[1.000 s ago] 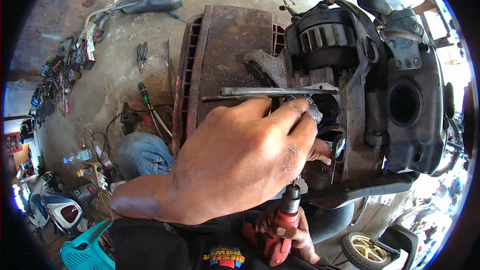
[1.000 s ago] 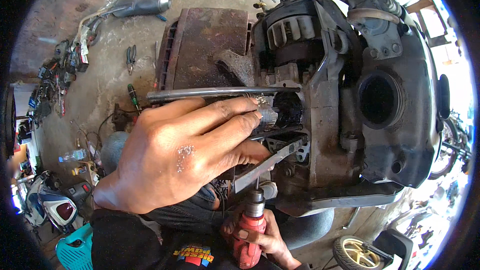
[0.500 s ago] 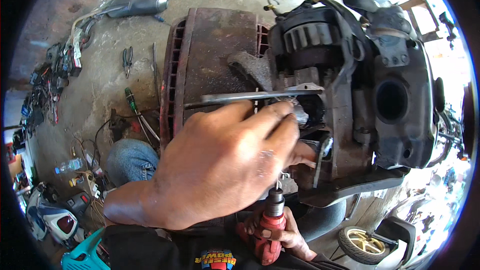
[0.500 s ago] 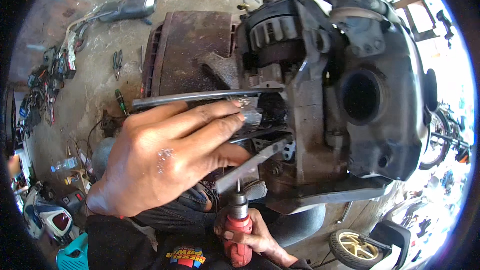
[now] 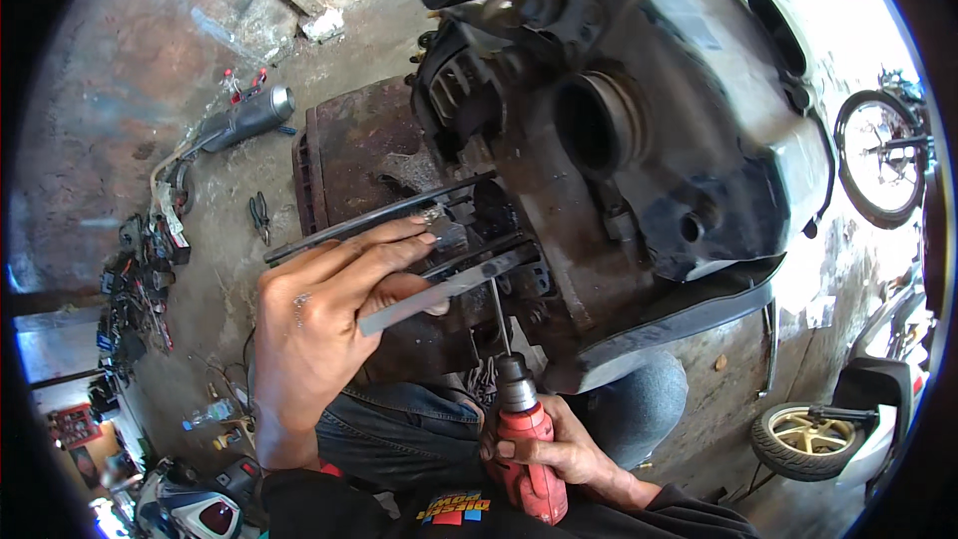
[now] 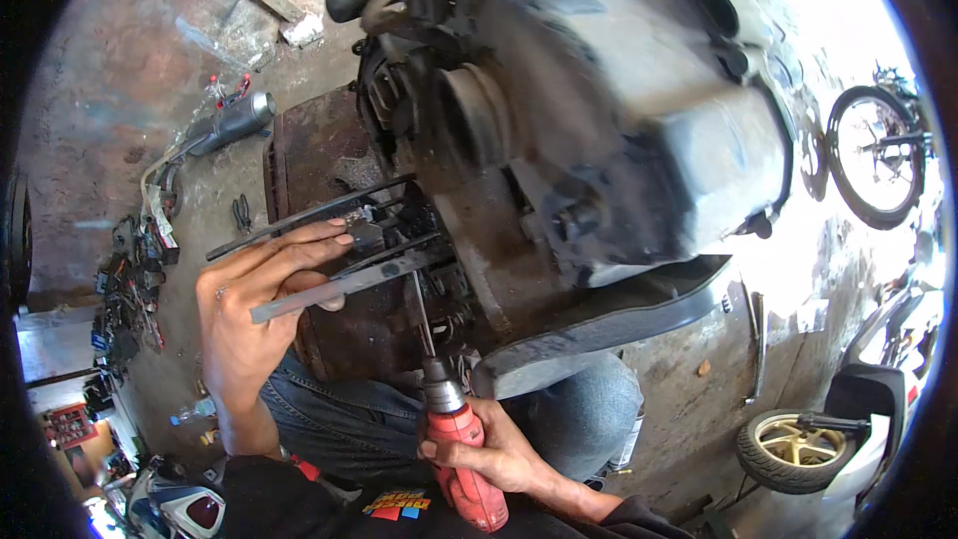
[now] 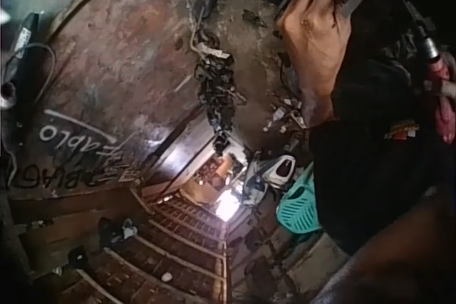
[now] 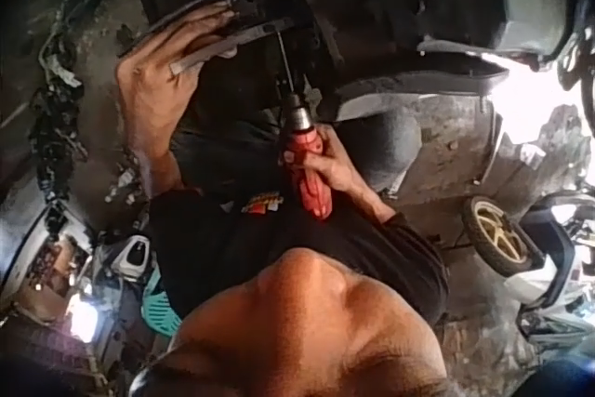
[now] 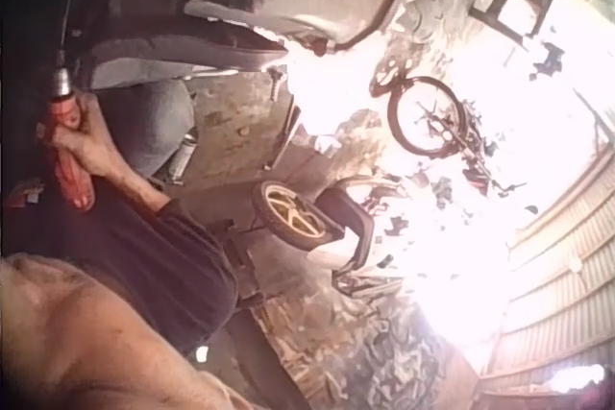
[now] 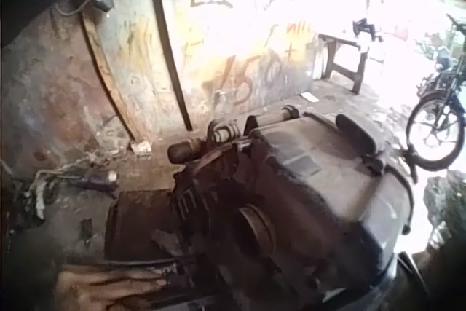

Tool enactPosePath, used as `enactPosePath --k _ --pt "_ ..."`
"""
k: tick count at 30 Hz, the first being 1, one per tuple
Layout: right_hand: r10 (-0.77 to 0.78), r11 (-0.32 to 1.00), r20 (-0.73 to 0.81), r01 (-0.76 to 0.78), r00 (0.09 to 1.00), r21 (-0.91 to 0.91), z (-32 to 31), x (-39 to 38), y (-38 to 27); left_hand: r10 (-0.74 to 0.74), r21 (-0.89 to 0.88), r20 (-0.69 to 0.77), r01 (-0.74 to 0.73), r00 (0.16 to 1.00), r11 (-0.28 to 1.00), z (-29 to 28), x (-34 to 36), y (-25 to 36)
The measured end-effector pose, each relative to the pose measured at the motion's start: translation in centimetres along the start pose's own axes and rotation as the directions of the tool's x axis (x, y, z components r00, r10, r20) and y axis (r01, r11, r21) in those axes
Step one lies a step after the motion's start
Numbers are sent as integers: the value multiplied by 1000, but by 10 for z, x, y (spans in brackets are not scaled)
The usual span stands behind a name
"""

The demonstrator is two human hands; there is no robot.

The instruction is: Repairing or assembling a motorcycle engine block using a power drill and hand tools.

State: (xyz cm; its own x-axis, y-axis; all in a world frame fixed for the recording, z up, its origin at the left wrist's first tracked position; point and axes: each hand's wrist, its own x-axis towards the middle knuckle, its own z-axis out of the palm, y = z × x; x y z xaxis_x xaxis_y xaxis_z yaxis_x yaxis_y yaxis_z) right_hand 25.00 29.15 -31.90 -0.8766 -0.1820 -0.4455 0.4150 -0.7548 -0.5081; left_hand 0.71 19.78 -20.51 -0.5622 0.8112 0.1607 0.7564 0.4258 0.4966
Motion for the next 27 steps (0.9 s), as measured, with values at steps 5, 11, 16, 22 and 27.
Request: enactPosePath --k 5,11,16,22,27 --pt "-6 995 47 1 999 105 4 3 -1 13 102 46 -18 999 995 -6 0 2" --pt "9 995 75 -16 997 103 9 6 3 -162 29 39 161 986 987 -3 3 14" --pt "91 983 152 -113 984 144 6 9 -5 -196 36 57 194 979 980 -1 2 12" --pt "-38 986 179 8 983 166 13 12 3 -184 152 78 171 980 973 -15 -14 -9" --pt "-93 978 190 54 977 200 18 17 4 -114 321 6 106 993 941 -23 -24 -19"
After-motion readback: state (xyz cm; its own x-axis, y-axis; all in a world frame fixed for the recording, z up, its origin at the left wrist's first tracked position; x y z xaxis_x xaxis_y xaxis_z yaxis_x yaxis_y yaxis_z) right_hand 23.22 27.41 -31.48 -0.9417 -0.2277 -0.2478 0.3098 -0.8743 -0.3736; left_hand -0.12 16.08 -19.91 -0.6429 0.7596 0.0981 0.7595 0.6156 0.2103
